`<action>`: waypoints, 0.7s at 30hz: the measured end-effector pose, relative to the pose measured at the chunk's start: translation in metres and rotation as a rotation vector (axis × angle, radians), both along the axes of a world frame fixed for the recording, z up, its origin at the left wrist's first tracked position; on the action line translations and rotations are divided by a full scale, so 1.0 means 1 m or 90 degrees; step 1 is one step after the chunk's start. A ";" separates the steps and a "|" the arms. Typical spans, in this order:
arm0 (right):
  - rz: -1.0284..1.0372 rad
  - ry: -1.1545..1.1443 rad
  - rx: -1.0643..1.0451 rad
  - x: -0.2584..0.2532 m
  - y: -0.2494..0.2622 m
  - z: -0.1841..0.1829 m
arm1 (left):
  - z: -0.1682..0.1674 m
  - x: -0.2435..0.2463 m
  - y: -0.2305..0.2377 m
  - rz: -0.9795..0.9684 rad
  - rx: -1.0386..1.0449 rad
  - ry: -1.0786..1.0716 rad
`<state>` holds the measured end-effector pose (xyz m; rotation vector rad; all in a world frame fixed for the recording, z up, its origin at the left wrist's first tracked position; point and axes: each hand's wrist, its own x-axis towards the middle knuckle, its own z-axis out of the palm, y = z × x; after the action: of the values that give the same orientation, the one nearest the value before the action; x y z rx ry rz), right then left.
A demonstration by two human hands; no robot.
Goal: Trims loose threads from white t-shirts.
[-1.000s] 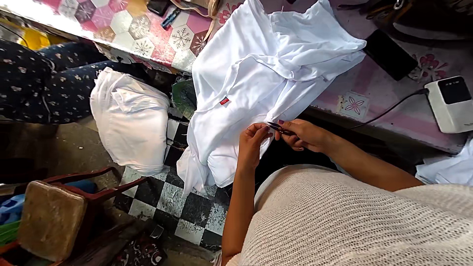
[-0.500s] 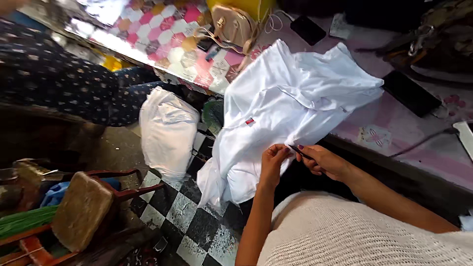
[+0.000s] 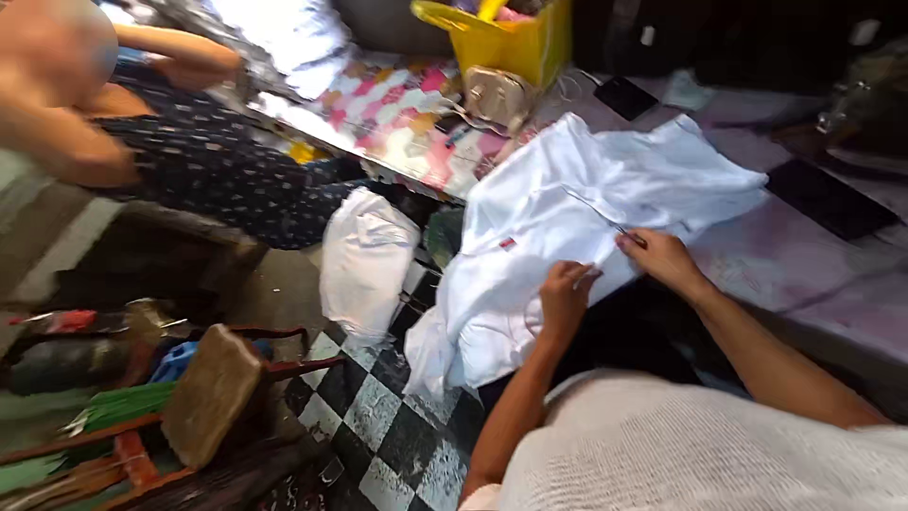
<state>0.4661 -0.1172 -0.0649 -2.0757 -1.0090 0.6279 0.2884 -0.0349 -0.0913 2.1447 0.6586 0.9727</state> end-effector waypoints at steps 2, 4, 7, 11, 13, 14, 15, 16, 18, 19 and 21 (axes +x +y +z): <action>-0.036 0.011 0.012 0.012 -0.008 -0.004 | -0.006 -0.019 -0.004 -0.015 -0.019 -0.016; -0.082 0.015 0.025 0.024 -0.018 -0.002 | -0.013 -0.047 -0.011 -0.026 -0.087 -0.018; -0.139 0.036 0.026 0.040 -0.039 0.006 | -0.015 -0.083 -0.011 -0.011 -0.208 -0.035; -0.097 0.119 0.029 0.027 -0.052 0.019 | -0.020 -0.087 -0.013 -0.026 -0.283 -0.046; -0.023 0.065 0.049 0.008 -0.048 0.017 | -0.023 -0.077 -0.013 -0.016 -0.248 -0.073; 0.000 -0.003 0.073 0.001 -0.043 0.009 | -0.021 -0.072 -0.013 -0.003 -0.218 -0.087; 0.010 -0.076 0.085 -0.001 -0.039 -0.001 | -0.018 -0.068 -0.013 0.013 -0.186 -0.097; 0.016 -0.135 0.084 0.000 -0.035 -0.008 | -0.014 -0.066 -0.014 0.024 -0.159 -0.102; 0.014 -0.190 0.070 0.006 -0.027 -0.017 | -0.006 -0.070 -0.016 0.006 -0.149 -0.107; 0.022 -0.203 0.054 0.011 -0.023 -0.019 | -0.004 -0.073 -0.020 -0.018 -0.164 -0.111; 0.089 -0.233 0.008 0.024 -0.021 -0.024 | -0.004 -0.079 -0.029 -0.059 -0.212 -0.123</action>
<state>0.4898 -0.1383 -0.0886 -2.1685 -1.3681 0.3107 0.2092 -0.0642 -0.0950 1.7510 0.5756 0.9328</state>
